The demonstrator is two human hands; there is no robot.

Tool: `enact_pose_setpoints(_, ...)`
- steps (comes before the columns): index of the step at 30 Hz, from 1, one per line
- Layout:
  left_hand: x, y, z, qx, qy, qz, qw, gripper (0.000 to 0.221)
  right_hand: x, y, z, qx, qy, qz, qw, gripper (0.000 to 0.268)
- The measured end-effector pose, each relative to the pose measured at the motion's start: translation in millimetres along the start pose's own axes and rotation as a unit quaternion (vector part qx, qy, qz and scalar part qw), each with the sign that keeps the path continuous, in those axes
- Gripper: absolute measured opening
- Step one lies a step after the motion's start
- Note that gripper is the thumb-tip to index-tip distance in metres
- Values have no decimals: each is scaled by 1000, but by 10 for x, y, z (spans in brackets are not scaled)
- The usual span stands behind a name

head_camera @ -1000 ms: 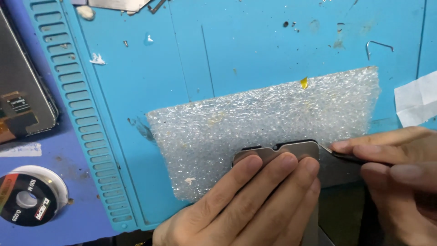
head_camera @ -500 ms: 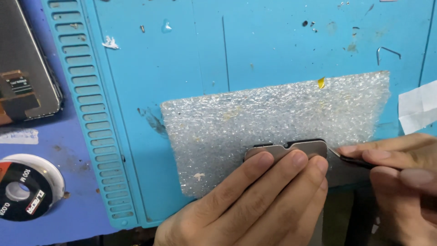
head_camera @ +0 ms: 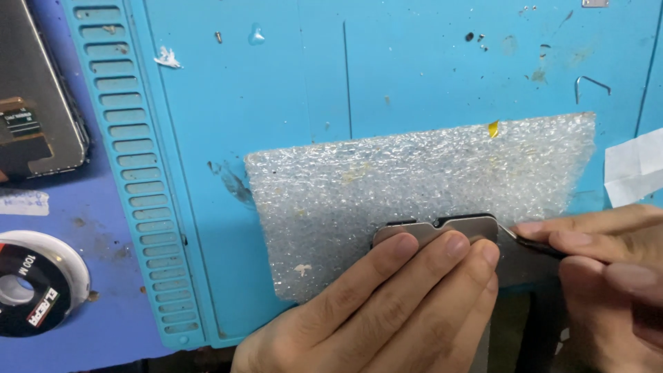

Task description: Cleaning a phone frame with tweezers and a brush to prepare for screen replacement

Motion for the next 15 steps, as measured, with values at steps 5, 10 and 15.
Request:
enact_pose_setpoints(5, -11, -1, -4, -1, -5, 12, 1000, 26, 25, 121, 214, -69, 6, -37, 997, 20)
enact_pose_setpoints(10, 2, -43, 15, 5, -10, 9, 1000, 25, 5, 29, 14, -10, 55, -18, 998, 21)
enact_pose_setpoints(15, -17, -88, 11, 17, -4, 23, 1000, 19, -303, -30, 92, -1, -78, -93, 993, 24)
Point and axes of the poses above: each hand's wrist, its own z-axis away from the middle knuckle, its own y-axis out of the palm, x = y × z, the point moved 2 cm from there along -z, towards the middle knuckle, and after that the axes turned 2 degrees about z, right-handed, at the moved point
